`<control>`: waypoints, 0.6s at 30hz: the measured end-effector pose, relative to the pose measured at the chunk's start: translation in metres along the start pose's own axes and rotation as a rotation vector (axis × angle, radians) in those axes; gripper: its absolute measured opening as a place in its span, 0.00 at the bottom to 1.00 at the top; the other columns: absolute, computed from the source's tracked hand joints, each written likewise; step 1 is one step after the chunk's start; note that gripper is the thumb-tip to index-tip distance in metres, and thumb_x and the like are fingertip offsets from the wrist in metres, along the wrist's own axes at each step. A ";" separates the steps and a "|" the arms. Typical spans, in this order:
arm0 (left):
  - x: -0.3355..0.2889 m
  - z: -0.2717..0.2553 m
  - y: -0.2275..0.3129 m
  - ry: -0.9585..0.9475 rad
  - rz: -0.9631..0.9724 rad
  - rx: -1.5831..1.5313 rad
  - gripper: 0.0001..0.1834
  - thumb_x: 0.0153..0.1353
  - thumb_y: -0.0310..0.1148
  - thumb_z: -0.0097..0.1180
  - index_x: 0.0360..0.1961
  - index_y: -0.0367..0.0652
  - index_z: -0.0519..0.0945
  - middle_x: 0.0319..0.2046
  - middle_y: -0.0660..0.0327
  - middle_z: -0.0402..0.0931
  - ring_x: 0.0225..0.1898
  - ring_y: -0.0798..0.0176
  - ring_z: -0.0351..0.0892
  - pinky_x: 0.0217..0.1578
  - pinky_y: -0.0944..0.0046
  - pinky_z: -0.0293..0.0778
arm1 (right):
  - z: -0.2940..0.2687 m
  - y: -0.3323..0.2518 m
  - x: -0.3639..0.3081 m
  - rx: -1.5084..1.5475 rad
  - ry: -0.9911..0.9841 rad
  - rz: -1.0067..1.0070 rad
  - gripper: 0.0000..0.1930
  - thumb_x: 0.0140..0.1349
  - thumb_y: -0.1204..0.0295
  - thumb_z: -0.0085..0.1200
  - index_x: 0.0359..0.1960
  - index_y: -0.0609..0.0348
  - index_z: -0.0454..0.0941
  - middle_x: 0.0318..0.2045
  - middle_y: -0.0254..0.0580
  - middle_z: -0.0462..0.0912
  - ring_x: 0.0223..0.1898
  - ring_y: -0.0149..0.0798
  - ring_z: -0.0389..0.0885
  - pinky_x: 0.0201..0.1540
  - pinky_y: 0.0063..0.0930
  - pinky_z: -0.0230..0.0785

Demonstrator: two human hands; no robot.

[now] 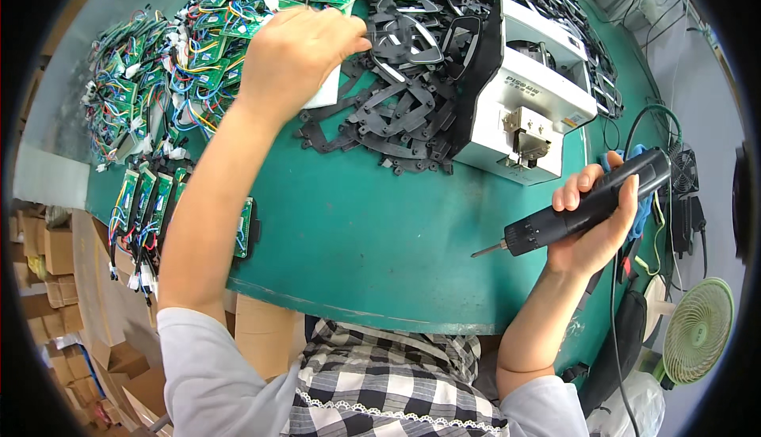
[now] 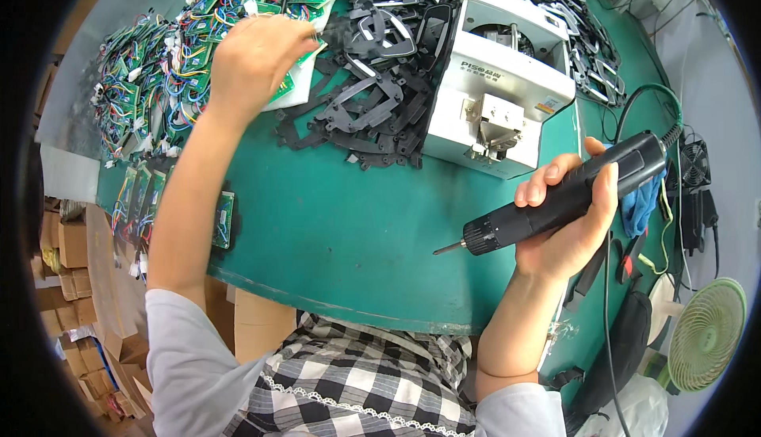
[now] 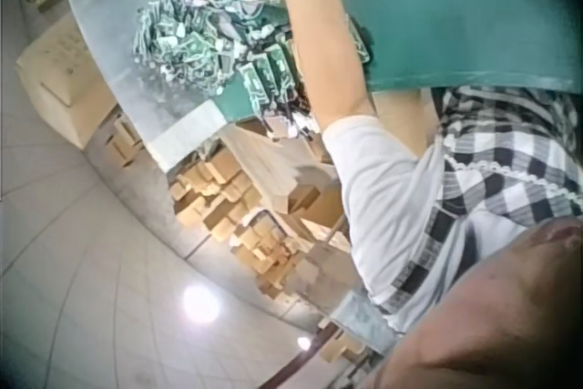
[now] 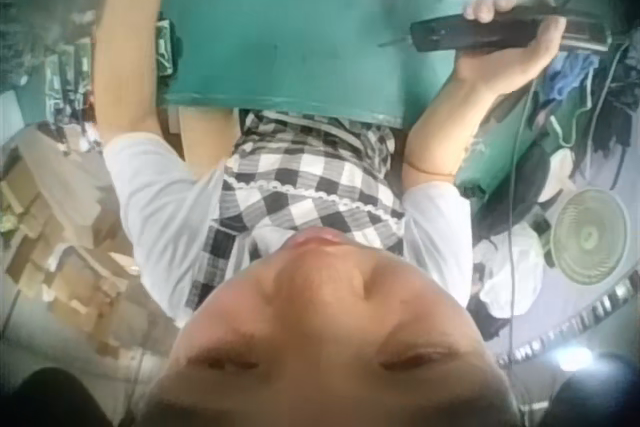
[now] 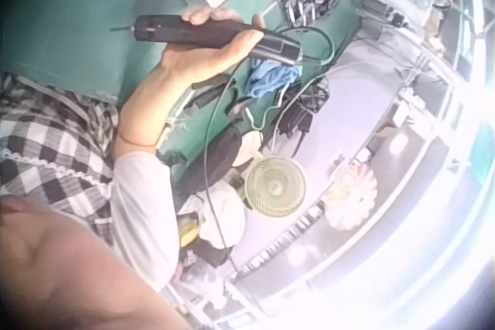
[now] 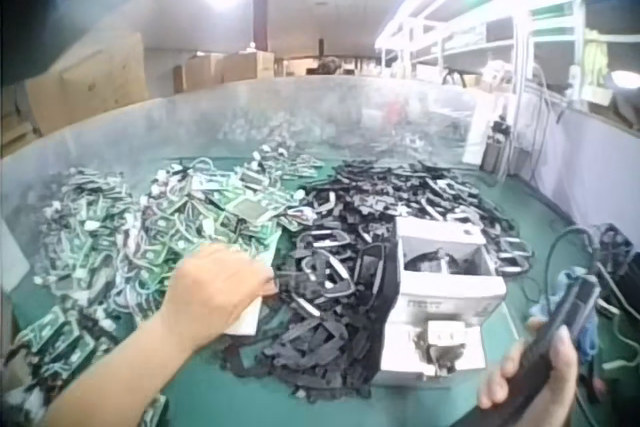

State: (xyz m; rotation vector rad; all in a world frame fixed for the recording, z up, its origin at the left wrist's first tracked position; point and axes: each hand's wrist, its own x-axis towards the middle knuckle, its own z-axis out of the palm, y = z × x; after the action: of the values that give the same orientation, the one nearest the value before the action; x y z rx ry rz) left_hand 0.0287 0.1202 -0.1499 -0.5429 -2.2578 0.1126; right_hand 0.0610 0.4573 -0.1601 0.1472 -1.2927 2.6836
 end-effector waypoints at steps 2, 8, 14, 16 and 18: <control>-0.007 -0.012 0.039 -0.083 -0.548 -0.519 0.11 0.66 0.37 0.50 0.33 0.41 0.80 0.31 0.57 0.79 0.36 0.54 0.79 0.40 0.59 0.73 | -0.002 -0.003 0.000 -0.005 -0.031 -0.008 0.21 0.69 0.56 0.43 0.52 0.60 0.66 0.24 0.42 0.72 0.19 0.35 0.71 0.23 0.31 0.68; -0.036 -0.020 0.136 -1.041 -0.198 -0.893 0.21 0.66 0.53 0.46 0.36 0.46 0.79 0.28 0.53 0.78 0.32 0.44 0.78 0.34 0.50 0.74 | -0.004 0.001 0.003 -0.038 0.012 -0.008 0.21 0.68 0.56 0.44 0.52 0.60 0.66 0.25 0.41 0.72 0.20 0.34 0.71 0.23 0.30 0.66; -0.031 -0.021 0.083 -0.686 -0.129 -0.527 0.16 0.60 0.47 0.55 0.35 0.46 0.81 0.33 0.60 0.80 0.40 0.54 0.79 0.40 0.56 0.74 | -0.009 0.000 0.002 -0.031 0.006 0.006 0.20 0.68 0.56 0.44 0.52 0.58 0.67 0.26 0.40 0.72 0.20 0.33 0.70 0.23 0.29 0.66; -0.020 -0.026 0.036 -0.718 -0.194 -0.114 0.10 0.54 0.31 0.56 0.38 0.47 0.81 0.37 0.61 0.80 0.41 0.55 0.78 0.42 0.56 0.73 | -0.013 -0.003 0.003 -0.036 0.014 -0.001 0.20 0.68 0.55 0.44 0.52 0.58 0.67 0.26 0.40 0.72 0.20 0.33 0.70 0.23 0.29 0.66; -0.020 -0.031 -0.006 -0.757 -0.121 0.201 0.23 0.52 0.22 0.51 0.50 0.54 0.77 0.50 0.63 0.74 0.50 0.58 0.75 0.48 0.58 0.70 | -0.013 -0.003 0.002 -0.042 0.035 0.008 0.20 0.68 0.55 0.45 0.52 0.58 0.67 0.26 0.40 0.72 0.20 0.33 0.70 0.24 0.29 0.66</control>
State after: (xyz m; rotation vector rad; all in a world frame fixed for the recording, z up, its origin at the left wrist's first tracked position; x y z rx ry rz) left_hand 0.0605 0.1032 -0.1413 -0.2719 -2.9550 0.5562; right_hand 0.0590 0.4694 -0.1649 0.0904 -1.3410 2.6508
